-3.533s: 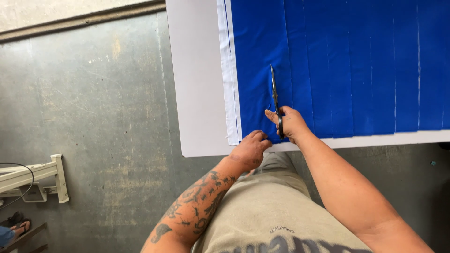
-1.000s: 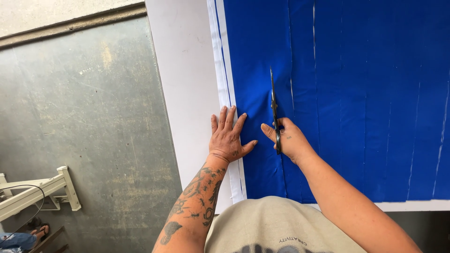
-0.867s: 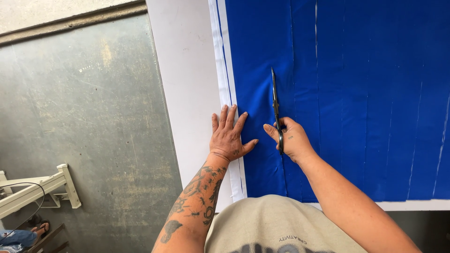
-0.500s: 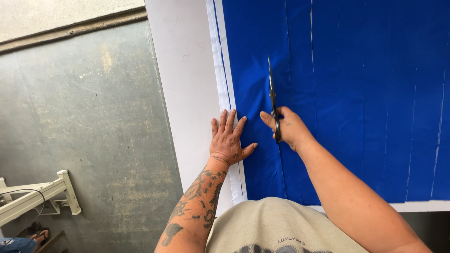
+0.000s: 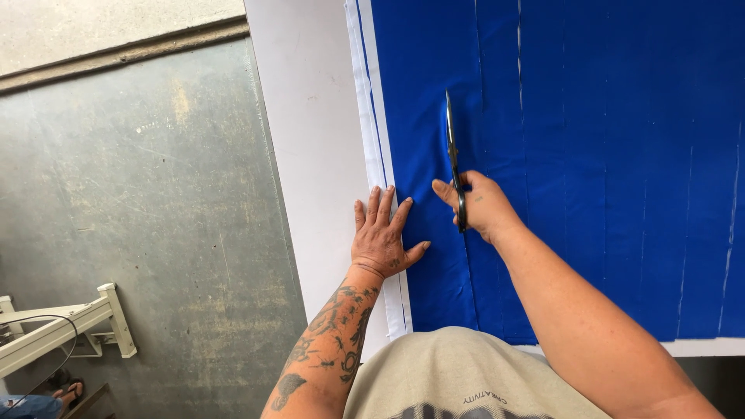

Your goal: Cutting multiple strips of blue fabric along marked lines using large scissors on a cutting table.

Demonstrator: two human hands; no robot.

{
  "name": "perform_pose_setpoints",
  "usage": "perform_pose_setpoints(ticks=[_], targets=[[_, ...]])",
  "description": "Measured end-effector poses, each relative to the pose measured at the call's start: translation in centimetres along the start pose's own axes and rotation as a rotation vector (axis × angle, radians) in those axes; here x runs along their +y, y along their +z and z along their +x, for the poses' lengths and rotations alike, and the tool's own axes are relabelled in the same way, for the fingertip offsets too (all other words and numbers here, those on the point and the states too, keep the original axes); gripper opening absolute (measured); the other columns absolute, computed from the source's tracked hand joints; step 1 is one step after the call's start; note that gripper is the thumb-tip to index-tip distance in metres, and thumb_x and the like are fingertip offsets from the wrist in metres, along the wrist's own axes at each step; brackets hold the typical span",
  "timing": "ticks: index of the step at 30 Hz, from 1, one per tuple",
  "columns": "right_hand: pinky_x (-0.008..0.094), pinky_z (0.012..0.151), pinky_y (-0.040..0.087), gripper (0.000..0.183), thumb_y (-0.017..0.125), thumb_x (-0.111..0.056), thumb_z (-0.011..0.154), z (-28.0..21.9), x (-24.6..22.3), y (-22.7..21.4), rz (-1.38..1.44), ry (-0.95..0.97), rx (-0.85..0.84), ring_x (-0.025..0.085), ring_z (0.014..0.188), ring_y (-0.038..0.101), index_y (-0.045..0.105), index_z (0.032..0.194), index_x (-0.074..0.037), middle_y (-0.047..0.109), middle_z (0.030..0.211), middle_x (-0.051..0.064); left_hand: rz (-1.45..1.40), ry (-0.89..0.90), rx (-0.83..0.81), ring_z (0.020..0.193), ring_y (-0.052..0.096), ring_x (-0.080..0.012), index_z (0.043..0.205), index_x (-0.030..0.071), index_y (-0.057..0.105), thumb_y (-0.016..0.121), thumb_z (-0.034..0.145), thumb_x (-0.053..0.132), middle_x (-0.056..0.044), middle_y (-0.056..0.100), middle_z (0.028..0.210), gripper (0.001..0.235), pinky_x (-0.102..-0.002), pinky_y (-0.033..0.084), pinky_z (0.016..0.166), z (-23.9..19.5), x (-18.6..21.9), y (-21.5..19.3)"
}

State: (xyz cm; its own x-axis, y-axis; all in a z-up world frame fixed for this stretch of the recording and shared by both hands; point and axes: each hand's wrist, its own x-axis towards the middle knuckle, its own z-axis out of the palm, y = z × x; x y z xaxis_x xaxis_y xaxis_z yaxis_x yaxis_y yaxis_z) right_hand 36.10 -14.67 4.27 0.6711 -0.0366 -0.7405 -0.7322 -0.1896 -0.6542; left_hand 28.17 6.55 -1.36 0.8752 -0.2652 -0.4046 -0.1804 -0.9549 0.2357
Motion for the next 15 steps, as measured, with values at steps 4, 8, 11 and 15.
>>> perform_pose_setpoints(ticks=[4,8,11,15], targets=[[0.028,0.051,0.058,0.075,0.084,-0.066,0.091,1.8,-2.4,0.0,-0.01,-0.002,-0.007,0.017,0.051,0.067,0.066,0.118,0.001,0.06,0.064,0.007,-0.006,-0.011,-0.016,0.165,0.01,-0.0373,0.166,0.034,0.031,0.052,0.085,0.084,-0.01,0.018,0.178,0.097,-0.067,0.007,0.13,0.1,0.1,-0.3],[0.027,0.049,0.058,0.072,0.086,-0.064,0.091,1.9,-3.5,-0.1,-0.024,-0.009,0.02,0.018,0.049,0.066,0.067,0.115,0.002,0.057,0.063,0.007,0.006,0.016,0.026,0.164,0.013,-0.0398,0.164,0.032,0.035,0.053,0.086,0.083,-0.013,0.022,0.176,0.095,-0.07,0.011,0.128,0.1,0.0,0.1],[0.025,0.045,0.055,0.064,0.088,-0.059,0.092,3.4,-1.6,0.1,0.059,-0.05,0.007,0.017,0.046,0.064,0.067,0.109,-0.001,0.056,0.058,0.007,-0.001,0.014,0.025,0.164,0.014,-0.0395,0.164,0.032,0.035,0.053,0.085,0.084,-0.012,0.022,0.176,0.096,-0.07,0.011,0.129,0.1,0.0,0.2],[0.022,0.044,0.051,0.055,0.088,-0.051,0.094,2.9,-1.5,0.0,0.06,-0.09,0.02,0.014,0.044,0.061,0.066,0.104,-0.001,0.055,0.057,0.006,-0.008,0.029,0.04,0.164,0.015,-0.0409,0.164,0.03,0.036,0.054,0.085,0.084,-0.014,0.025,0.175,0.097,-0.071,0.011,0.128,-0.1,0.1,0.4]])
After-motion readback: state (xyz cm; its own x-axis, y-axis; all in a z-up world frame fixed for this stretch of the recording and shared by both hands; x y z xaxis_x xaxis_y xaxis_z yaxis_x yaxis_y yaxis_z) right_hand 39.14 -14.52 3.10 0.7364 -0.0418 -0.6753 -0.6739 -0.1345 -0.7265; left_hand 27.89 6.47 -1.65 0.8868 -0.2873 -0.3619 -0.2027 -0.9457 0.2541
